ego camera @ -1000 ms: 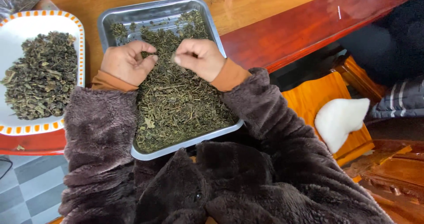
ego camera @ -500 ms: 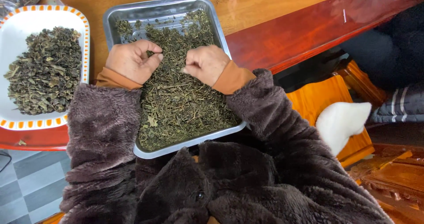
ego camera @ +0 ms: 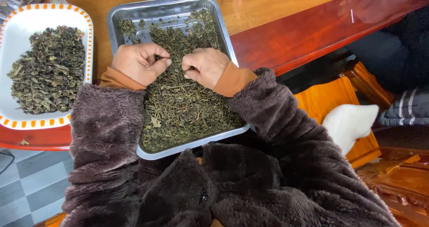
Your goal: Sorting dried tea leaves in a tray to remove stems and impurities
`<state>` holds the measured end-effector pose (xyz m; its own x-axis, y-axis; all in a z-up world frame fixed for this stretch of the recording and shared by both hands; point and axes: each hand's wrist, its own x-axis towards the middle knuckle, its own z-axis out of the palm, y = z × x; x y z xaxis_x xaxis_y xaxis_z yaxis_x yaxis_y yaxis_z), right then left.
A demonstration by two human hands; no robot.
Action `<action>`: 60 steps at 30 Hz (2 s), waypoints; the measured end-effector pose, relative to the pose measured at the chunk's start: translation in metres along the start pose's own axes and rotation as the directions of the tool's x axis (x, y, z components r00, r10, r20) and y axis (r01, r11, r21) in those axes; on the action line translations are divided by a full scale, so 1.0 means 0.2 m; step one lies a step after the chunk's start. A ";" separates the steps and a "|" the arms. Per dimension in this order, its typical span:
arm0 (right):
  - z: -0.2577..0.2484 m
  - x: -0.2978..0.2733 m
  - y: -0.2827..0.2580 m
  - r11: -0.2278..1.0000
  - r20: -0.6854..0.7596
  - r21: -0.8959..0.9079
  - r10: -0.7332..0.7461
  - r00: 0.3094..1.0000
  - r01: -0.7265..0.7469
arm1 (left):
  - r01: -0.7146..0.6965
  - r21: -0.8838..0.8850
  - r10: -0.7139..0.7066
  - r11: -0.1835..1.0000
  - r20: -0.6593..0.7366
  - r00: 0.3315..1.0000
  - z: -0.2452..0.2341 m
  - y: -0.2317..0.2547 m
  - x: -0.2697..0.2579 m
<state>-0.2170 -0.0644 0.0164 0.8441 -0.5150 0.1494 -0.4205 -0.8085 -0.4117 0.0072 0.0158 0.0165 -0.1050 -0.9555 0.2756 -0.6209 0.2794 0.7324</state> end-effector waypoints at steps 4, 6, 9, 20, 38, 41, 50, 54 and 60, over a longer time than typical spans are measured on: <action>0.03 0.00 0.06 0.879 -0.194 0.468 0.004 0.981 0.089 | 0.014 -0.046 -0.014 0.999 0.009 1.000 0.00 0.02 0.00; 0.07 0.01 0.11 0.790 -0.260 0.600 0.042 0.965 0.127 | 0.015 -0.069 -0.014 0.998 0.007 1.000 0.00 0.03 0.00; 0.10 0.02 0.18 0.647 -0.236 0.755 0.117 0.965 0.106 | -0.005 -0.077 0.008 0.997 0.033 0.999 0.01 0.03 -0.01; 0.05 -0.05 0.24 0.506 -0.193 0.845 -0.014 0.981 0.174 | 0.038 -0.015 -0.036 0.999 0.136 0.990 0.03 0.02 -0.02; -0.09 0.08 0.01 0.981 0.249 -0.087 0.188 0.950 -0.172 | 0.191 0.506 -0.321 0.841 0.183 0.929 0.03 -0.02 0.01; -0.04 0.07 0.04 0.983 0.172 -0.041 0.185 0.968 -0.181 | 0.208 0.569 -0.306 0.796 0.082 0.949 0.03 0.00 0.01; -0.03 0.05 0.10 0.941 -0.127 0.336 0.077 0.989 -0.030 | 0.165 0.568 -0.205 0.806 0.007 0.979 0.03 -0.06 0.00; 0.00 0.06 0.11 0.918 -0.199 0.392 0.020 0.980 0.061 | 0.139 0.564 -0.212 0.814 0.065 0.975 0.04 -0.07 0.01; 0.02 0.06 0.12 0.877 -0.207 0.473 0.010 0.978 0.091 | 0.203 0.624 -0.321 0.754 0.082 0.943 0.04 -0.07 0.01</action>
<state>-0.2162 -0.0885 0.0038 0.7523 -0.5712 0.3283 -0.1344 -0.6210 -0.7722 0.0097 0.0087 0.0010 0.0370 -0.9990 -0.0264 -0.9746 -0.0419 0.2199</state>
